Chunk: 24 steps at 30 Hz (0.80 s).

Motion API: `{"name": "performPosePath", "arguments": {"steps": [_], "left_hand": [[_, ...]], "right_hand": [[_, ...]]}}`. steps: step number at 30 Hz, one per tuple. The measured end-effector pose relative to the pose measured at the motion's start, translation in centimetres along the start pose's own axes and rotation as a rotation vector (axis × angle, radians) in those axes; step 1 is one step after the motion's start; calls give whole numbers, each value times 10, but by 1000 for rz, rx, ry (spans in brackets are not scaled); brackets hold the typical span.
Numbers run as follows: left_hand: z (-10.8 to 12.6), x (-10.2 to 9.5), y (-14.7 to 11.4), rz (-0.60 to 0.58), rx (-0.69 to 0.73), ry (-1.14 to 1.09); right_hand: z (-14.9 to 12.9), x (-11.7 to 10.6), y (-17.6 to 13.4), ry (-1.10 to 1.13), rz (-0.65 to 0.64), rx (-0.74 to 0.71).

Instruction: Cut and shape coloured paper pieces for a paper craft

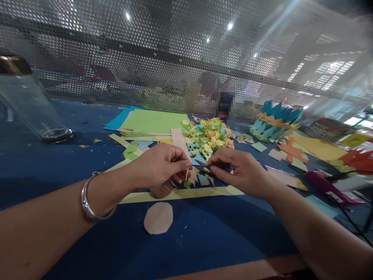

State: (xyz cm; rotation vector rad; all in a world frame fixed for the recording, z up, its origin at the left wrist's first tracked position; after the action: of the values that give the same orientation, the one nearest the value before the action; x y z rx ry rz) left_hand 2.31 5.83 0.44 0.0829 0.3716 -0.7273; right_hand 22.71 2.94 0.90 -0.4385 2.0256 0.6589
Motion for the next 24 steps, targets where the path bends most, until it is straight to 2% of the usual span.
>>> {"name": "performPosePath", "arguments": {"steps": [3, 9, 15, 19, 24], "left_hand": [[-1, -3, 2, 25, 50, 18], [0, -5, 2, 102, 100, -23], [2, -6, 0, 139, 152, -7], [3, -4, -1, 164, 154, 16], [5, 2, -3, 156, 150, -3]], "right_hand": [[8, 0, 0, 133, 21, 111], [22, -5, 1, 412, 224, 229], [29, -5, 0, 844, 396, 337], [27, 1, 0, 988, 358, 398], [22, 9, 0, 1017, 269, 460]]}}
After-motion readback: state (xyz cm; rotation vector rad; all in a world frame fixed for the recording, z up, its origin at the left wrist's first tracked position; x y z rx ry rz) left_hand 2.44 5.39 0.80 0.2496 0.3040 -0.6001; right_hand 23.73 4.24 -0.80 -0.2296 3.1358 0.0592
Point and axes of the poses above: each hand's wrist, its own y-axis towards the middle knuckle, its own x-axis out of the palm, z = x × y, the point moved 4 cm from there along y, towards the middle knuckle, and after that the axes turned 5 degrees about -z, right-handed, at the moved point
